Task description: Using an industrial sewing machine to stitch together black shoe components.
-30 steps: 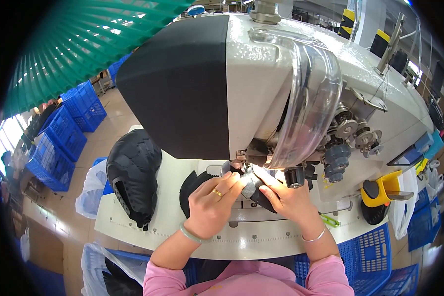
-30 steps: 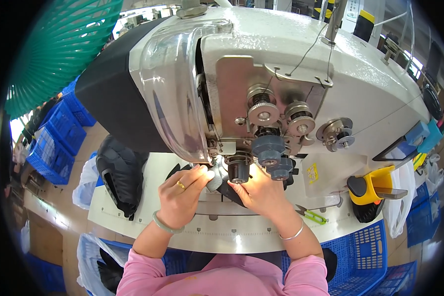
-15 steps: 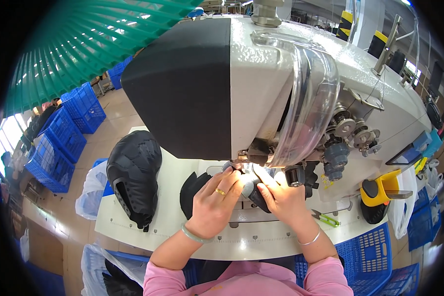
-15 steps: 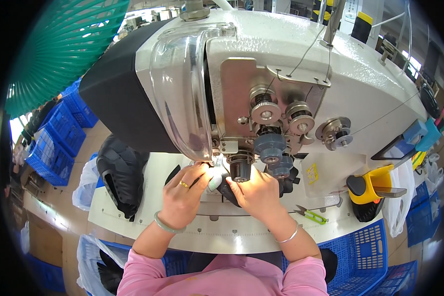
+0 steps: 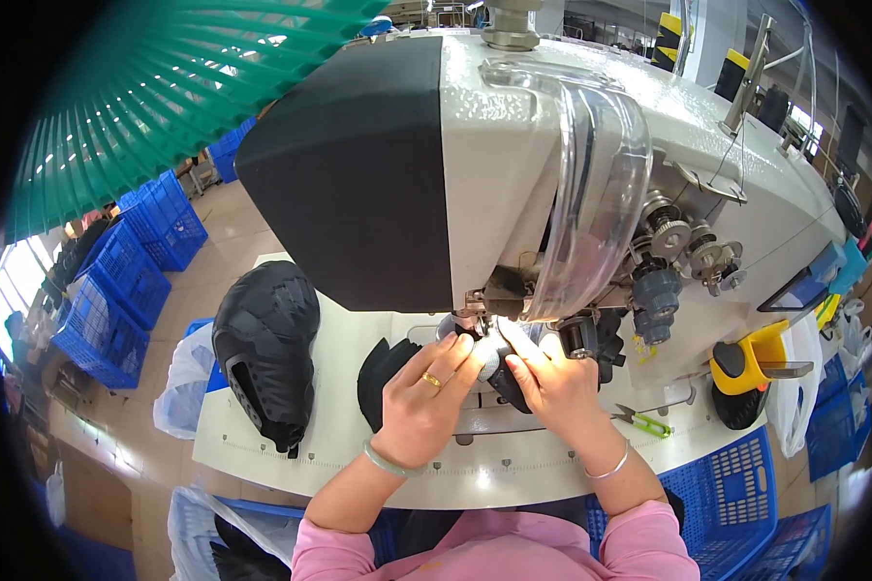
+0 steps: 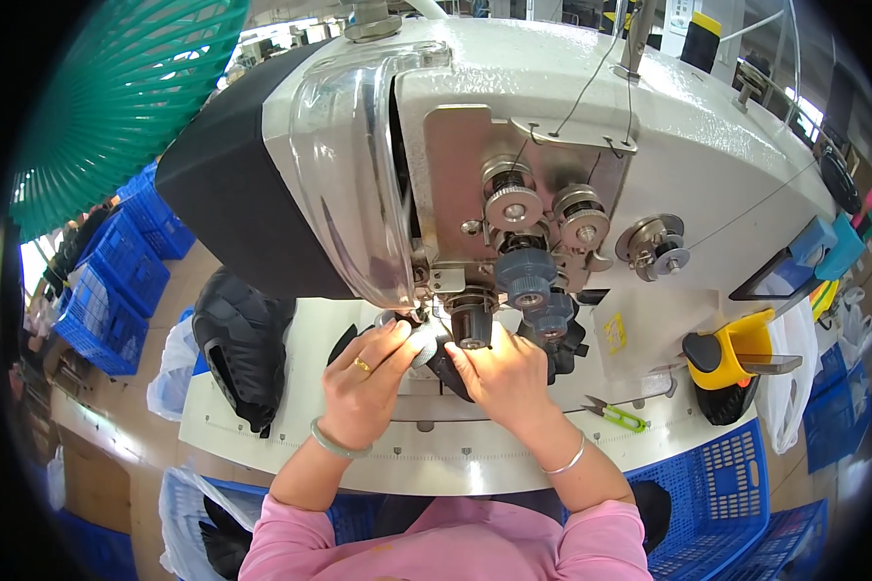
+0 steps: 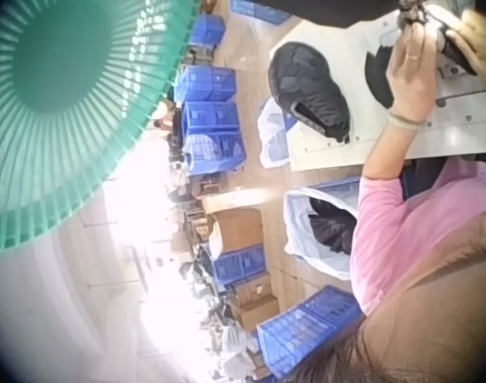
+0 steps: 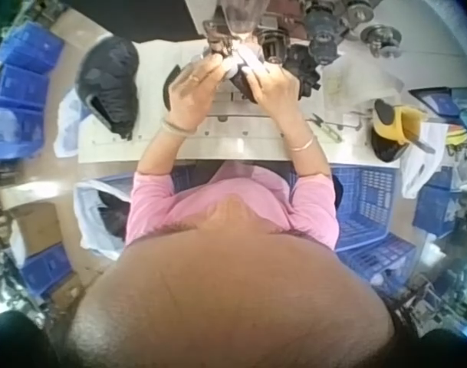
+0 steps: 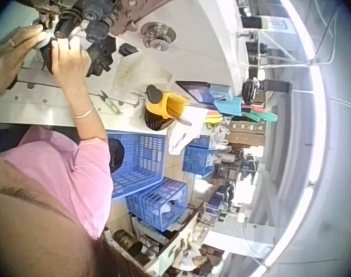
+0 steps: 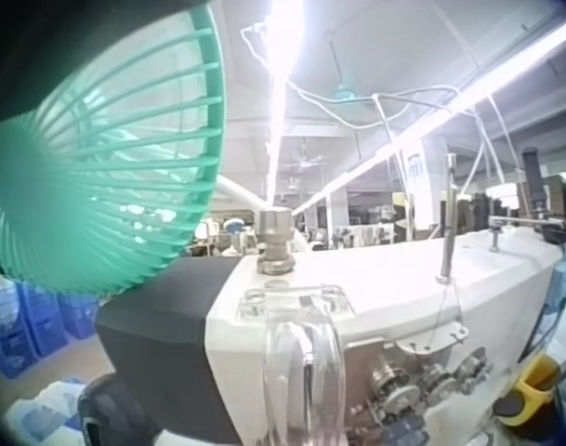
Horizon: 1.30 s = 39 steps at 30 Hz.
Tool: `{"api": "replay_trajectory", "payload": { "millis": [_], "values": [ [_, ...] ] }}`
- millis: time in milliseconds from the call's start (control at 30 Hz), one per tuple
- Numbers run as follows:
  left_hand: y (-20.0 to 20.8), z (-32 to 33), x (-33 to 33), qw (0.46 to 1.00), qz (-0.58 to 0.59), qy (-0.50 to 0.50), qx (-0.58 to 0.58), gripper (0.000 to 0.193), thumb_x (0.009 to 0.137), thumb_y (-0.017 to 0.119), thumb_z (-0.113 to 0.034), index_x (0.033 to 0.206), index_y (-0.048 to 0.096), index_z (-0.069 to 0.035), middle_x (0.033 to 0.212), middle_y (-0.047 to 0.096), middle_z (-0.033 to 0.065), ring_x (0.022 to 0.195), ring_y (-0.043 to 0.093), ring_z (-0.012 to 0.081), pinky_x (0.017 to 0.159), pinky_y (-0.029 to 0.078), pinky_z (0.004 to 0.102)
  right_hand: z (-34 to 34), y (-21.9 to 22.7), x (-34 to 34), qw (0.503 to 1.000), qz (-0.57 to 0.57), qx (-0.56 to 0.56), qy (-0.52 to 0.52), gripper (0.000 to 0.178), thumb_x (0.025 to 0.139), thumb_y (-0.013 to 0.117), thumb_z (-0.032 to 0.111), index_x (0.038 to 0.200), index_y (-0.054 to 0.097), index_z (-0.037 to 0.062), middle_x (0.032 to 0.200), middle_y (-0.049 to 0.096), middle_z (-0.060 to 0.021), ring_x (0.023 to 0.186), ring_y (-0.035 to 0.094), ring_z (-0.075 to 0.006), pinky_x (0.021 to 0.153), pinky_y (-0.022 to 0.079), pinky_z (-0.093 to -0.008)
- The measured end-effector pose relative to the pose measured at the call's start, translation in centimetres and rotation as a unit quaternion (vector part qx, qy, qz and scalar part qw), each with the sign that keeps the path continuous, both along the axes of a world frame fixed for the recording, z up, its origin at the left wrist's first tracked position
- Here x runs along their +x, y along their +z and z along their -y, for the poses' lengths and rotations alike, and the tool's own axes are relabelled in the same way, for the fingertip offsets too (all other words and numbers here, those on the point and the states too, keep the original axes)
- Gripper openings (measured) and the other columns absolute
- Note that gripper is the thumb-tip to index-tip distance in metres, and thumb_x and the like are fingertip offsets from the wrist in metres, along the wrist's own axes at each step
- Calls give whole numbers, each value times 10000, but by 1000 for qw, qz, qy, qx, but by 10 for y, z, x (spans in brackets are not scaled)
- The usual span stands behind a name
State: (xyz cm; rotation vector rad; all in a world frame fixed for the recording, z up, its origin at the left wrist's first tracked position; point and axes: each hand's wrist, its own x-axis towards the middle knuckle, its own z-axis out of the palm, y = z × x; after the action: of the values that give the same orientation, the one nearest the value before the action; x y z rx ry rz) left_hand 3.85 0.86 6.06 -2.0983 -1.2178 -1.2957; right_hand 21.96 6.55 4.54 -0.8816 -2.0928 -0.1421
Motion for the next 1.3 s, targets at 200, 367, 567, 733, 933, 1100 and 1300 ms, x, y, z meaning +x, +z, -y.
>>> {"api": "replay_trajectory", "payload": {
  "millis": [200, 367, 567, 733, 933, 1100, 1300],
  "values": [
    [3, -4, -1, 1000, -13, -7, -4, 369, 677, 627, 101, 1029, 688, 5, 1061, 635, 130, 983, 660, 349, 897, 556, 425, 0, -8, -5, 999, -7, 33, -12, 371, 896, 658, 253, 1239, 657, 113, 722, 518, -69, 522, 541, -209, 473, 430, -335],
    [-1, -6, -2, 1000, -7, -11, -6, 362, 675, 626, 102, 1023, 682, 19, 1075, 622, 126, 1000, 658, 347, 907, 555, 430, 8, -8, -9, 999, -4, 28, -28, 411, 896, 657, 232, 1284, 623, 104, 709, 488, -66, 531, 530, -217, 487, 438, -340],
    [-6, -9, -6, 999, -5, -19, 41, 252, 715, 637, 19, 963, 677, 30, 1038, 648, 135, 982, 671, 307, 865, 578, 391, 17, -8, -12, 999, 20, -3, -42, 449, 893, 661, 217, 1321, 590, 103, 713, 486, -69, 541, 532, -225, 497, 444, -353],
    [-3, -6, -2, 999, -23, 7, 45, 283, 659, 646, 70, 935, 699, 33, 1004, 668, 135, 943, 688, 311, 852, 581, 390, 16, -8, -13, 999, 17, 0, -47, 459, 895, 659, 215, 1332, 579, 98, 723, 494, -73, 546, 540, -227, 499, 447, -354],
    [-2, -11, -8, 998, -32, -4, 59, 230, 701, 682, 16, 930, 698, 26, 1031, 679, 140, 938, 687, 291, 822, 588, 369, 17, -5, -12, 998, 27, -30, -41, 262, 885, 670, 200, 1110, 657, 67, 741, 569, -109, 557, 605, -260, 477, 485, -361],
    [1, -10, -14, 993, 98, -60, -32, 279, 663, 742, 48, 932, 735, -24, 987, 707, 108, 863, 696, 292, 792, 582, 350, 14, -4, -4, 997, 11, -77, 23, 449, 921, 617, 139, 1354, 540, 49, 777, 569, -123, 580, 575, -284, 526, 473, -367],
    [-2, -12, -14, 995, 67, -69, 7, 261, 679, 763, 32, 931, 742, -31, 971, 711, 101, 853, 701, 286, 773, 584, 344, 15, -4, -10, 998, -8, -64, -11, 148, 911, 644, 193, 969, 643, 58, 714, 567, -126, 520, 602, -304, 457, 480, -394]
  ]
}}
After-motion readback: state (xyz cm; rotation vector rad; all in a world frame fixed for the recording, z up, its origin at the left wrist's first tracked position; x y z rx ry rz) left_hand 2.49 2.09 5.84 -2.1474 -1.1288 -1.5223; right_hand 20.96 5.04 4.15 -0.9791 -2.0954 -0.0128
